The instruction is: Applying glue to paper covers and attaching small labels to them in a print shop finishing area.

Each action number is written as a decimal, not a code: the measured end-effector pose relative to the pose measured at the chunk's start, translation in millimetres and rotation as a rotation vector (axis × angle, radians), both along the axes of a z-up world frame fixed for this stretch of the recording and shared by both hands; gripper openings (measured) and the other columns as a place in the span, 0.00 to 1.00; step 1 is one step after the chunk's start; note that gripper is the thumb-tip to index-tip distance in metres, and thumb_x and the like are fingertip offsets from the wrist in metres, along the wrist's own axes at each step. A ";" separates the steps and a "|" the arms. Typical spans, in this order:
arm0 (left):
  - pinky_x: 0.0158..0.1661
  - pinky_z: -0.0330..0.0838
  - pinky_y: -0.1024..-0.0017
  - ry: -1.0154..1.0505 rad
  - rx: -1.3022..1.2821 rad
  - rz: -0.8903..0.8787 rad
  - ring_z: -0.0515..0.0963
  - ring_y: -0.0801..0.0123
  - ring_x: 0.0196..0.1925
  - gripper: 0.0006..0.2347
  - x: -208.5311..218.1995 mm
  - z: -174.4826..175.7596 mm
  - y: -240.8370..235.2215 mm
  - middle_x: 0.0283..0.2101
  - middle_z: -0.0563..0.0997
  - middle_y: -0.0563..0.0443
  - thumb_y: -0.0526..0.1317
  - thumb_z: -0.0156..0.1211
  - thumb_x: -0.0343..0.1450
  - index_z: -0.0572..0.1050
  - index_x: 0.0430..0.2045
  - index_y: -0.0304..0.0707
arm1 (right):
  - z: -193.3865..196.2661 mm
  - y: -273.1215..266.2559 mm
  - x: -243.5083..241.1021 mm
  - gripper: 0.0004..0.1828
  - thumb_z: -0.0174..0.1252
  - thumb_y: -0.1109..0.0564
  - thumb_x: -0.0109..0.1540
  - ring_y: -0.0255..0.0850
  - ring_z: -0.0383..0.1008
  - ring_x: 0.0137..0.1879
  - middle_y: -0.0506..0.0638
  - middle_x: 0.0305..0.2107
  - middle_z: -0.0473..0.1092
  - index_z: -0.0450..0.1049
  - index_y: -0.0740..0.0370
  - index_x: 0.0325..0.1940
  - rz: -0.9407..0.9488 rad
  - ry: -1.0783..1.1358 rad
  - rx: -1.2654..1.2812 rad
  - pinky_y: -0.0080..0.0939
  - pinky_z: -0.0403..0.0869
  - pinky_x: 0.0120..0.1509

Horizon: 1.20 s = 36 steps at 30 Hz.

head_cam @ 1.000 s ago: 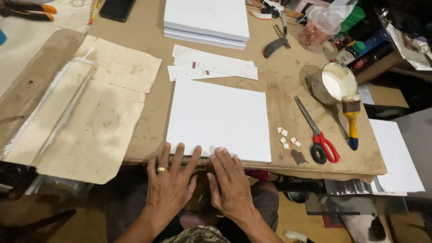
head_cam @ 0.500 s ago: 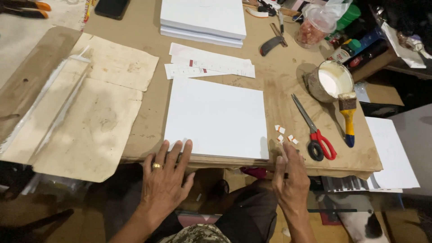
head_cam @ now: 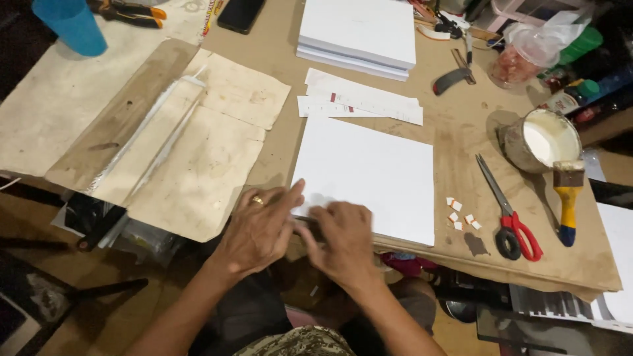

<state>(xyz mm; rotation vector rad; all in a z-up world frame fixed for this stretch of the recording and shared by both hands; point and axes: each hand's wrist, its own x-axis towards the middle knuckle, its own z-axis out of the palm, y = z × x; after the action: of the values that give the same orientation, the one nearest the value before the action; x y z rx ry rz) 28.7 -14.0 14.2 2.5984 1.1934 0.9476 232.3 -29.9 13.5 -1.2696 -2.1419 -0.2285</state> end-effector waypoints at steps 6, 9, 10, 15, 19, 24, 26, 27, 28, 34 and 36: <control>0.60 0.61 0.50 -0.027 0.179 0.179 0.81 0.64 0.49 0.27 4.6 -10.5 6.0 0.46 0.86 0.62 0.44 0.58 0.66 0.72 0.65 0.45 | 9.0 13.3 31.3 0.10 0.67 0.43 0.59 0.46 0.73 0.44 0.44 0.33 0.70 0.79 0.44 0.41 0.031 -0.033 0.019 0.53 0.63 0.55; 0.60 0.63 0.48 -0.025 0.198 0.205 0.82 0.66 0.46 0.27 4.1 -18.3 12.9 0.43 0.87 0.65 0.52 0.65 0.67 0.74 0.62 0.48 | 20.8 0.6 89.2 0.11 0.67 0.43 0.58 0.48 0.73 0.47 0.45 0.36 0.73 0.82 0.40 0.43 -0.029 -0.114 -0.085 0.59 0.64 0.56; 0.61 0.63 0.49 -0.007 0.196 0.212 0.82 0.67 0.45 0.25 3.0 -19.0 14.5 0.42 0.87 0.67 0.52 0.64 0.68 0.75 0.61 0.51 | 24.5 -3.8 109.0 0.11 0.67 0.40 0.58 0.47 0.74 0.46 0.45 0.38 0.73 0.83 0.37 0.43 -0.082 -0.165 -0.081 0.58 0.66 0.56; 0.62 0.61 0.47 0.013 0.183 0.184 0.82 0.66 0.45 0.21 2.2 -8.5 16.0 0.40 0.87 0.64 0.50 0.63 0.71 0.77 0.59 0.51 | 20.4 -15.9 188.3 0.13 0.65 0.38 0.58 0.50 0.75 0.52 0.47 0.43 0.71 0.82 0.28 0.47 -0.317 -0.291 -0.186 0.59 0.67 0.60; 0.63 0.58 0.45 0.047 0.113 0.140 0.81 0.63 0.48 0.20 -1.7 -1.7 15.8 0.41 0.87 0.63 0.48 0.60 0.73 0.75 0.60 0.52 | 15.2 -17.5 196.0 0.13 0.63 0.38 0.61 0.46 0.73 0.58 0.44 0.50 0.69 0.81 0.25 0.50 -0.305 -0.233 -0.217 0.51 0.65 0.63; 0.63 0.57 0.40 0.073 0.005 0.105 0.82 0.58 0.51 0.22 -6.3 -0.5 17.1 0.43 0.87 0.58 0.48 0.59 0.73 0.72 0.64 0.52 | 12.8 -12.4 203.6 0.32 0.66 0.33 0.57 0.47 0.73 0.60 0.50 0.55 0.67 0.74 0.38 0.64 -0.326 -0.168 -0.157 0.49 0.68 0.59; 0.65 0.56 0.40 0.106 -0.049 0.106 0.82 0.57 0.54 0.23 -6.6 -0.5 19.3 0.44 0.87 0.57 0.48 0.58 0.73 0.69 0.65 0.53 | 10.0 -10.5 215.2 0.38 0.68 0.31 0.55 0.50 0.75 0.55 0.53 0.47 0.72 0.73 0.44 0.66 -0.300 -0.165 -0.188 0.48 0.69 0.56; 0.65 0.56 0.40 0.103 -0.042 0.098 0.82 0.57 0.54 0.23 -6.3 0.4 20.8 0.44 0.87 0.57 0.48 0.58 0.73 0.69 0.65 0.53 | 8.2 -11.0 216.9 0.38 0.68 0.31 0.55 0.50 0.75 0.55 0.53 0.47 0.72 0.73 0.44 0.66 -0.308 -0.166 -0.181 0.48 0.69 0.56; 0.66 0.55 0.40 0.105 -0.065 0.088 0.82 0.56 0.54 0.23 -7.0 0.4 20.6 0.45 0.87 0.57 0.47 0.57 0.74 0.68 0.67 0.53 | 5.7 -11.1 217.8 0.37 0.68 0.32 0.56 0.48 0.75 0.53 0.50 0.45 0.73 0.73 0.44 0.66 -0.290 -0.138 -0.210 0.46 0.70 0.56; 0.67 0.54 0.39 0.106 -0.104 0.068 0.81 0.56 0.56 0.23 -8.7 3.4 20.0 0.47 0.87 0.56 0.47 0.57 0.74 0.68 0.66 0.52 | 26.7 -13.3 218.4 0.30 0.72 0.41 0.54 0.50 0.78 0.50 0.51 0.41 0.75 0.77 0.49 0.58 -0.251 -0.019 -0.286 0.48 0.73 0.54; 0.66 0.54 0.38 0.099 -0.103 0.068 0.81 0.56 0.56 0.23 -9.0 5.3 19.7 0.47 0.87 0.55 0.47 0.58 0.73 0.68 0.66 0.52 | 24.1 -12.8 220.3 0.31 0.73 0.45 0.53 0.48 0.79 0.50 0.51 0.40 0.76 0.77 0.49 0.59 -0.250 0.051 -0.322 0.47 0.74 0.54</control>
<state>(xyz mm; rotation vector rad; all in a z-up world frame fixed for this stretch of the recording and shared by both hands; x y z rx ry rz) 19.7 5.6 19.4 2.5651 1.3259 0.7542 452.6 -42.7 37.6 -1.7101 -2.0288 0.0500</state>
